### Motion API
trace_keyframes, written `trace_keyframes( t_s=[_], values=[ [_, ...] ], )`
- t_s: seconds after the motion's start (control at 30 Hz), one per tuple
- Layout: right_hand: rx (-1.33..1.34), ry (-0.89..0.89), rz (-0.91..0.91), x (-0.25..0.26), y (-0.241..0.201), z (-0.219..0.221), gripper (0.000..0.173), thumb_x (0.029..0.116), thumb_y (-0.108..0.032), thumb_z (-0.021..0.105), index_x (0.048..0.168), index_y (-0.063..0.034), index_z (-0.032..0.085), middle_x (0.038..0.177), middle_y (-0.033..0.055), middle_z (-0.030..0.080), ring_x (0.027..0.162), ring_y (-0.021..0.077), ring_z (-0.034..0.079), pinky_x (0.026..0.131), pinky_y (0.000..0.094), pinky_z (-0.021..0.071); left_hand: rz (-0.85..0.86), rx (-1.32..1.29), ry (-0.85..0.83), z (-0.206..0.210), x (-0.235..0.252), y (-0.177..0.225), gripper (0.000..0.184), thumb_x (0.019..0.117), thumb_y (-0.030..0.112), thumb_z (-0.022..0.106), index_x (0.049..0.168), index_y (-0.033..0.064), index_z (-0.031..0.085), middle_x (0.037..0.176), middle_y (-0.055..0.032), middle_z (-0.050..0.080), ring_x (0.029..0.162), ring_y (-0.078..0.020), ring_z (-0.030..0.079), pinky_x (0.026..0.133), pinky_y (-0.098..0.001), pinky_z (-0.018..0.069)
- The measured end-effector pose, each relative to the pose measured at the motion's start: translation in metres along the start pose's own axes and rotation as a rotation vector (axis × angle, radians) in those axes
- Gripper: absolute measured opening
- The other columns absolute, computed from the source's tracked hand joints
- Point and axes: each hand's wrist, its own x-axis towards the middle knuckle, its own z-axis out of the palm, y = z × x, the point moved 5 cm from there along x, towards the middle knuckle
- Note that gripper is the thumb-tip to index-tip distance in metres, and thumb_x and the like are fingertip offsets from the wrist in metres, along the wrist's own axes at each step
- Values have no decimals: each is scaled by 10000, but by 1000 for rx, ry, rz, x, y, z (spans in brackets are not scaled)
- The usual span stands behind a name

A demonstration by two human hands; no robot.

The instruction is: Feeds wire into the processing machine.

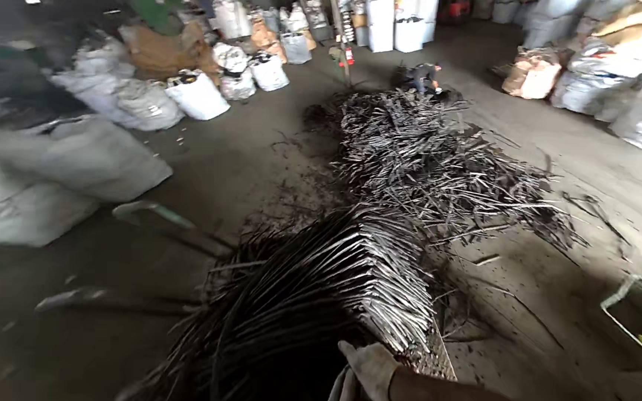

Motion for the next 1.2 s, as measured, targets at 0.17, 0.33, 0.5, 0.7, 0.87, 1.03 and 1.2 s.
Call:
trace_keyframes(
  t_s=[0.17,0.33,0.5,0.7,0.87,1.03,1.2],
  values=[
    [73,-111,-137,16,-13,16,1049,790,-175,803,1644,-355,221,1314,178,660,1102,408,685,899,663,565,-421,-19,326,-34,3,-52,330,1016,324,596,1226,88,693,1055,-117,741,956,-234,718,840,-466,608],
    [79,-239,-109,28,22,29,920,847,-481,754,1628,-383,278,1372,155,637,1150,374,676,965,648,551,-401,135,550,-69,-11,-98,299,1026,343,533,1149,144,719,932,-22,763,850,-163,729,800,-419,619],
    [-18,-352,-3,41,104,37,686,918,-530,634,1552,-336,457,1242,90,720,1096,299,707,984,595,551,-589,248,692,-96,-61,-167,297,996,405,544,1115,224,746,907,38,775,830,-133,741,809,-434,628],
    [-77,-446,188,27,215,52,612,929,-534,625,1493,-315,534,1240,75,732,1128,279,708,1013,569,545,-966,358,821,-90,-166,-253,341,982,397,554,1235,243,723,1084,-28,769,1046,-233,724,959,-554,562],
    [-135,-507,241,-9,251,33,587,957,-541,645,1432,-198,603,1359,130,667,1279,323,621,1096,579,475,-1138,412,818,-57,-223,-277,434,987,392,561,1373,210,642,1292,-86,705,1218,-284,660,1050,-561,509],
    [-98,-425,294,-18,280,34,548,953,-466,673,1393,-141,634,1351,164,664,1278,318,621,1096,565,479,-1213,435,799,-23,-251,-285,420,1012,386,501,1397,261,612,1284,-62,711,1182,-266,682,1002,-564,538],
    [-126,-477,303,-32,258,13,509,1025,-392,601,1445,-105,587,1429,189,610,1348,334,568,1147,547,430,-1285,428,717,18,-287,-303,410,1007,372,492,1386,278,618,1302,-33,705,1204,-242,674,1012,-543,539]
  ],
)
